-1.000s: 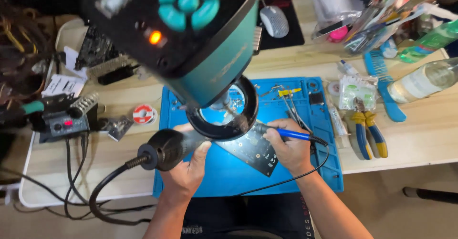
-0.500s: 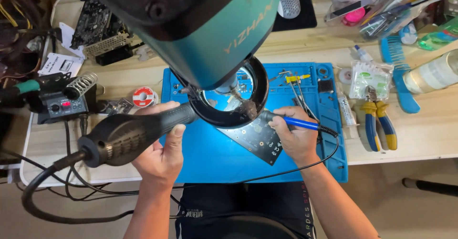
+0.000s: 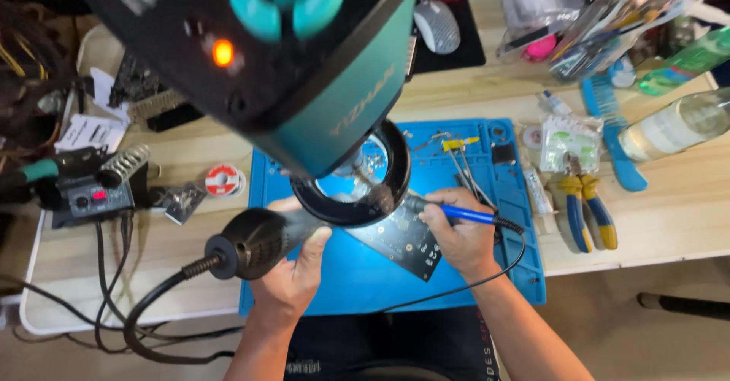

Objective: Soldering and desoldering electronic components on a circuit board using a soldering iron and hot air rework station under a digital microscope.

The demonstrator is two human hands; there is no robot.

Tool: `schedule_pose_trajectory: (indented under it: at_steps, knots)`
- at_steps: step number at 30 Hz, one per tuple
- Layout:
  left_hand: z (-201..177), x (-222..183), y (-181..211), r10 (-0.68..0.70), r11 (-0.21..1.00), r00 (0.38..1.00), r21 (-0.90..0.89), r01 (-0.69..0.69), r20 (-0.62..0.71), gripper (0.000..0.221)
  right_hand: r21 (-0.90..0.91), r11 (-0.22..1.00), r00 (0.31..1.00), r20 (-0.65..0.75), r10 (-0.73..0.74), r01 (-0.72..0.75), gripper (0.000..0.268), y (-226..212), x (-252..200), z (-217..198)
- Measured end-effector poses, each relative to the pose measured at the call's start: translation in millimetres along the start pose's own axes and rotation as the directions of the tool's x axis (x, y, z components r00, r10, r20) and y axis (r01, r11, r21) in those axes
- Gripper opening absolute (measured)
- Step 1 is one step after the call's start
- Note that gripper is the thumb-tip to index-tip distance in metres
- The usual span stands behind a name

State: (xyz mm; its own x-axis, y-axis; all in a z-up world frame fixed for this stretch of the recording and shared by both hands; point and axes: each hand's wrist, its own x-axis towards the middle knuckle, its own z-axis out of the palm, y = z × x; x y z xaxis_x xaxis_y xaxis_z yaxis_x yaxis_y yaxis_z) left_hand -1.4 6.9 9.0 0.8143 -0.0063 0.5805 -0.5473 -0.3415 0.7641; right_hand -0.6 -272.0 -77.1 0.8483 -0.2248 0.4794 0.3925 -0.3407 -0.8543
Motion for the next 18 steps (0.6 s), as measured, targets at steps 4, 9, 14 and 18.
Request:
schedule_pose_trajectory:
  at_steps: [4,9,14,18]
  knots:
    - [3.4,-10.6,-3.6,-0.158,0.987,0.987,-0.013,0.158,0.013,0.041,-0.071,0.994,0.996,0.026,0.084,-0.082,0.011,-0.9,-2.1,-1.3]
    - [4.8,-7.9,0.3,-0.142,0.989,0.99,-0.051,0.142,0.005,0.037,-0.051,0.994,0.994,0.041,0.097,-0.095,0.013,0.4,-1.3,-2.8]
    - [3.4,-8.2,2.4,-0.124,0.991,0.992,-0.047,0.124,-0.001,0.038,-0.043,0.994,0.993,0.056,0.105,-0.103,0.018,4.9,-2.8,-2.9]
    - [3.7,-7.6,3.8,-0.127,0.991,0.992,-0.03,0.127,-0.008,0.038,-0.04,0.994,0.993,0.069,0.101,-0.098,0.016,4.3,-2.9,-3.4]
